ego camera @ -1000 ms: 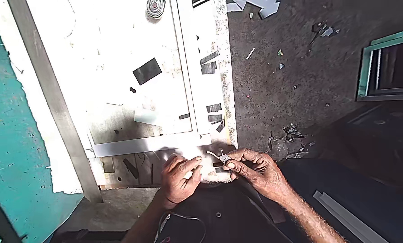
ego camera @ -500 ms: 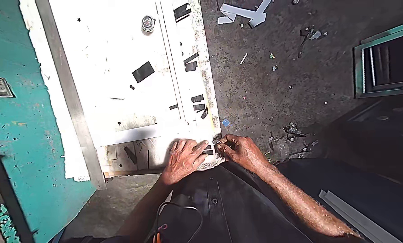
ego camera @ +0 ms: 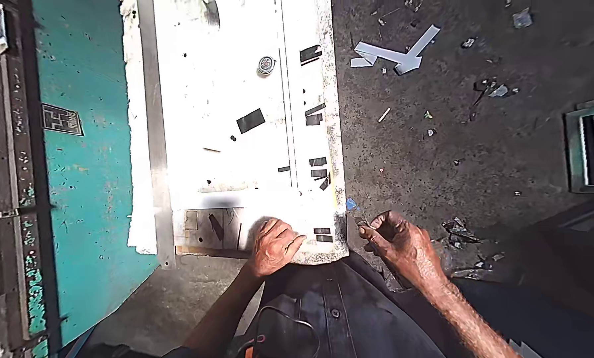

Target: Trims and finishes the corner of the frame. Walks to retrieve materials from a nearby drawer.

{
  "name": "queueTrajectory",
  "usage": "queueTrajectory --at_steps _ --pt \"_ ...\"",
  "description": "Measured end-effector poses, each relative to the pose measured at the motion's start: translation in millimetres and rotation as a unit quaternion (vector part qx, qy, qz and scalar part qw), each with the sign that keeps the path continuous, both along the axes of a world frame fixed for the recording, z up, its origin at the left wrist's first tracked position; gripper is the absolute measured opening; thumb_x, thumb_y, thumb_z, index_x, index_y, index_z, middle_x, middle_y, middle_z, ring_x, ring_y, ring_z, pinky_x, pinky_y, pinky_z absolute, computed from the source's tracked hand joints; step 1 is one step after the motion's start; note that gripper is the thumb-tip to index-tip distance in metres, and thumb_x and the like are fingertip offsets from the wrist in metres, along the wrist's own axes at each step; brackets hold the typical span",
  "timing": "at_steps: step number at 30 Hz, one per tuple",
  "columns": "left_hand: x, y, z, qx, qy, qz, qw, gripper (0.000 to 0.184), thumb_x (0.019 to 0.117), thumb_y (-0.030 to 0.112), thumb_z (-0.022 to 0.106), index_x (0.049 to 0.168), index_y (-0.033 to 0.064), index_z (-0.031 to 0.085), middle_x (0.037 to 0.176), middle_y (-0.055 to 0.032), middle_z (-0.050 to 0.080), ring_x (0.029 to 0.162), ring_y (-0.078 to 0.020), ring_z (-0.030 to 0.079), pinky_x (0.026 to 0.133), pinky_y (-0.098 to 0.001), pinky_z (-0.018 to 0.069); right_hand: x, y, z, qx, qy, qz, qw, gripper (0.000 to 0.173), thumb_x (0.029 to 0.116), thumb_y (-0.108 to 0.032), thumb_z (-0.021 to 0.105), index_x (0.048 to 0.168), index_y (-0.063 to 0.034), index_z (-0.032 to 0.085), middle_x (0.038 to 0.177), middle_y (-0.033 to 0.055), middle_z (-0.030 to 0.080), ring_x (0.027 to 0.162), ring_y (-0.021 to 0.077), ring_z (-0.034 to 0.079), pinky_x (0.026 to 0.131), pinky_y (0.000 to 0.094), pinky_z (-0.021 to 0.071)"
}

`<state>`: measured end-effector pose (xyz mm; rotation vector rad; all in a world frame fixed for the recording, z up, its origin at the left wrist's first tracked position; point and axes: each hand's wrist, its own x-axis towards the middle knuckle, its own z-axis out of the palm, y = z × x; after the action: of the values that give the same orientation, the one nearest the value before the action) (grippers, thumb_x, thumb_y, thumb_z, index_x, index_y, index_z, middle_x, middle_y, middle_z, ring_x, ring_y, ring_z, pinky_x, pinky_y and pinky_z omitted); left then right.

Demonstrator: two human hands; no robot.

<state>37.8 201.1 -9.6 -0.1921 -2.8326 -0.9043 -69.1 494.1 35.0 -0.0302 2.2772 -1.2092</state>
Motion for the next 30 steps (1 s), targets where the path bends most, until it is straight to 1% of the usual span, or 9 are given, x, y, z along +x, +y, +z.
queueTrajectory --at_steps 1,3,4,6,9,14,19,25,30 --pt "-2.2 -3.2 2.6 -0.002 -0.007 0.029 1.0 0.026 0.0924 0.034 0.075 0.08 0.0116 0.074 0.087 -0.0034 0.074 0.093 -0.0172 0.07 0.088 -0.0321 0.057 -1.0 -13.9 1.7 -0.014 0.018 0.008 1.0 0.025 0.0917 -0.034 0.073 0.103 -0.0145 0.062 0.078 -0.0059 0.074 0.06 0.009 0.072 0.053 0.0294 0.0633" --pt "-10.4 -10.9 7.3 -0.031 -0.039 0.061 0.997 0.022 0.0935 0.033 0.071 0.104 0.0154 0.079 0.096 -0.0028 0.076 0.094 -0.0173 0.07 0.089 -0.0328 0.0568 -2.6 -41.9 1.0 -0.027 0.042 0.033 0.998 0.025 0.0937 -0.035 0.071 0.107 -0.0145 0.065 0.082 -0.0078 0.074 0.062 0.0052 0.071 0.055 0.0269 0.0627" --pt "-15.6 -15.2 8.0 -0.053 -0.05 0.063 0.995 0.026 0.0947 0.033 0.068 0.113 0.0177 0.079 0.093 -0.0028 0.075 0.09 -0.0181 0.069 0.086 -0.0336 0.056 -3.1 -54.8 -1.0 -0.029 0.049 0.043 0.997 0.024 0.0951 -0.036 0.069 0.107 -0.015 0.067 0.082 -0.0087 0.074 0.063 0.0034 0.07 0.056 0.0254 0.0622" --pt "-29.0 -25.2 6.9 -0.088 -0.053 0.051 0.993 0.032 0.0969 0.035 0.064 0.122 0.0206 0.077 0.082 -0.0023 0.073 0.077 -0.0192 0.066 0.075 -0.0344 0.0537 -5.5 -77.6 -7.7 -0.035 0.061 0.052 0.996 0.022 0.097 -0.037 0.067 0.103 -0.016 0.07 0.081 -0.0097 0.074 0.064 0.0008 0.069 0.057 0.0231 0.0615" --pt "-41.2 -37.3 -0.5 -0.103 -0.05 0.02 0.993 0.033 0.099 0.037 0.061 0.124 0.0226 0.077 0.073 -0.0012 0.069 0.07 -0.0192 0.063 0.068 -0.034 0.0513 -8.2 -102.5 -17.9 -0.034 0.077 0.055 0.995 0.022 0.0989 -0.036 0.065 0.097 -0.0155 0.071 0.078 -0.0087 0.072 0.063 0.0003 0.069 0.057 0.0221 0.0603" --pt "-52.7 -47.3 -15.2 -0.077 -0.047 -0.022 0.996 0.032 0.0998 0.039 0.06 0.123 0.0248 0.077 0.069 -0.0014 0.067 0.066 -0.0197 0.062 0.063 -0.0343 0.0505 -14.7 -124.4 -29.5 0.004 0.104 0.041 0.994 0.021 0.0986 -0.035 0.064 0.093 -0.0161 0.071 0.072 -0.0089 0.069 0.059 -0.0012 0.063 0.052 0.0206 0.054" --pt "-55.0 -50.8 -24.3 -0.066 -0.023 -0.023 0.997 0.033 0.0989 0.043 0.061 0.124 0.0273 0.076 0.065 0.0004 0.063 0.061 -0.018 0.058 0.058 -0.0323 0.0467 -15.1 -130.7 -32.0 0.026 0.095 0.036 0.994 0.021 0.0976 -0.034 0.066 0.088 -0.0156 0.069 0.068 -0.0083 0.066 0.057 -0.0007 0.062 0.05 0.0209 0.0533" --pt "-57.4 -49.3 -28.7 -0.076 -0.008 -0.017 0.997 0.033 0.0988 0.043 0.06 0.124 0.03 0.076 0.059 0.0012 0.058 0.055 -0.0181 0.054 0.052 -0.0324 0.0415 -13.3 -133.8 -31.1 0.029 0.098 0.024 0.994 0.019 0.0975 -0.032 0.067 0.089 -0.0145 0.071 0.07 -0.0077 0.068 0.058 -0.0007 0.064 0.05 0.0204 0.0546" --pt "-56.1 -48.7 -32.3 -0.078 0.014 -0.015 0.997 0.033 0.0988 0.041 0.06 0.125 0.0289 0.076 0.057 0.0013 0.054 0.054 -0.0179 0.051 0.052 -0.0319 0.0387 -13.0 -135.9 -31.6 0.033 0.097 0.019 0.995 0.019 0.0973 -0.031 0.067 0.089 -0.0143 0.07 0.069 -0.0075 0.068 0.057 0.0003 0.064 0.05 0.021 0.0551"
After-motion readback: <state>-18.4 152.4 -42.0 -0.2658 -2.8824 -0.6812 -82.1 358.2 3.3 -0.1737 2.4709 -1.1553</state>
